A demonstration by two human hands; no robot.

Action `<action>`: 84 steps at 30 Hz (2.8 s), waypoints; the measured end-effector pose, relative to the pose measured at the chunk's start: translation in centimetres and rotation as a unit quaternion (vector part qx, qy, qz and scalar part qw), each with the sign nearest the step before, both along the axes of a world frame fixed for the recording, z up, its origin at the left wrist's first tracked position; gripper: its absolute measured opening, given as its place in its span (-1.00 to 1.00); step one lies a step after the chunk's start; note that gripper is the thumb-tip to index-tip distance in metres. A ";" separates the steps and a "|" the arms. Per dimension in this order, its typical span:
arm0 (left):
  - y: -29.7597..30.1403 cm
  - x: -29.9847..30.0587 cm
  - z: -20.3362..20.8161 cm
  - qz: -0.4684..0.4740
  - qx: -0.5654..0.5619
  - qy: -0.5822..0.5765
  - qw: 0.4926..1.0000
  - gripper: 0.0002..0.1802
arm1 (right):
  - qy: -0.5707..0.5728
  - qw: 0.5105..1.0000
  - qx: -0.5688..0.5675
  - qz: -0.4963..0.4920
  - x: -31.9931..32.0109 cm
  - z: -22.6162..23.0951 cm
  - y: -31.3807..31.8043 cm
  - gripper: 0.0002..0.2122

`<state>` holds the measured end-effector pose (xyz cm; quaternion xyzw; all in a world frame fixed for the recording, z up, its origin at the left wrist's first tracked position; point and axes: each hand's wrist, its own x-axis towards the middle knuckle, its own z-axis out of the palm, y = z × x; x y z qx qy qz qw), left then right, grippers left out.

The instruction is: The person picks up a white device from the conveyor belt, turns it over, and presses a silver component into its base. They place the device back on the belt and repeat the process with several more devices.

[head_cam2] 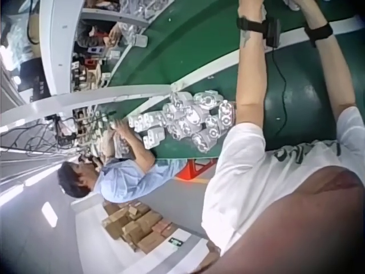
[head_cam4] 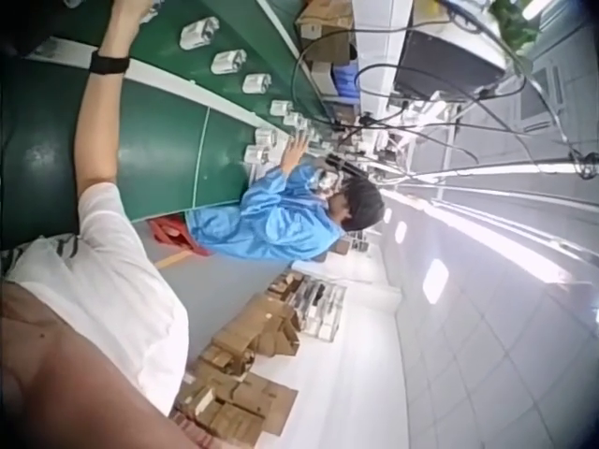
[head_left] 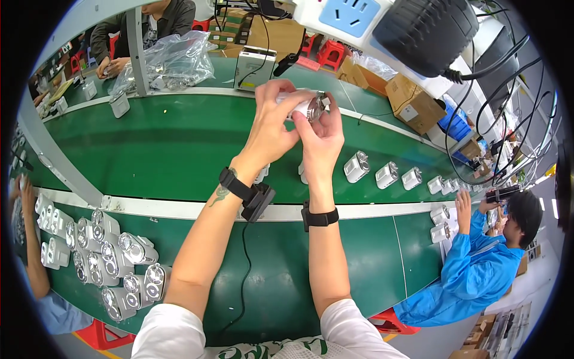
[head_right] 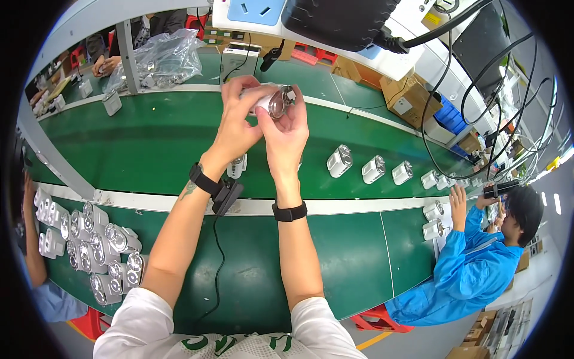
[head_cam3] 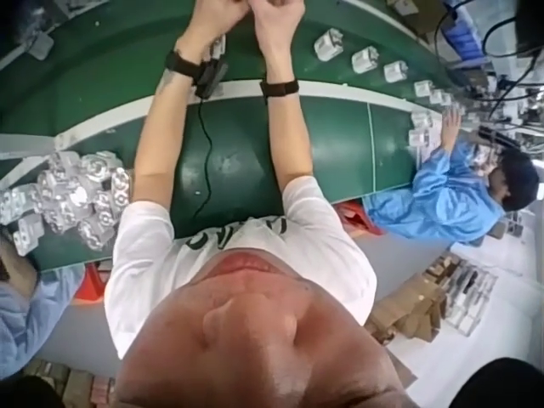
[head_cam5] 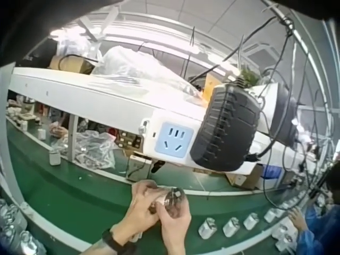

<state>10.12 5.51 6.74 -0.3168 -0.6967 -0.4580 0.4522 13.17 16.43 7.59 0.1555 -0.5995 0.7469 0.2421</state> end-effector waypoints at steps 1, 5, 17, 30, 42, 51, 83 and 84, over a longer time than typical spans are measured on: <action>-0.1 0.4 0.4 -0.028 -0.006 -0.033 0.999 -0.31 | 0.020 1.000 -0.003 -0.009 0.0 0.0 0.0 -0.30; -1.4 0.1 0.0 -0.358 0.174 -0.230 0.888 -0.19 | 0.069 0.997 0.027 -0.037 0.0 -0.1 0.3 -0.37; -2.9 1.1 2.1 -0.348 0.328 -0.407 0.778 -0.14 | 0.207 0.941 0.263 -0.059 -0.1 -0.7 0.0 -0.49; -2.4 1.1 2.2 0.069 0.075 0.005 0.995 -0.05 | 0.005 0.987 0.017 0.162 2.4 1.8 -0.3 -0.42; -3.1 2.2 3.0 0.085 0.069 0.083 0.991 -0.14 | 0.028 0.989 0.022 0.144 3.8 2.6 -1.4 -0.44; -3.1 3.0 3.6 0.117 0.068 0.121 0.983 -0.16 | 0.033 0.993 -0.002 0.111 4.5 3.2 -2.3 -0.46; -1.1 6.7 7.7 0.164 0.137 -0.029 0.976 -0.29 | -0.091 0.900 0.422 0.065 -4.3 -16.8 3.7 -0.30; -2.3 6.5 6.3 0.192 0.125 -0.045 0.972 -0.29 | -0.099 0.900 0.414 0.097 0.9 -17.8 5.0 -0.30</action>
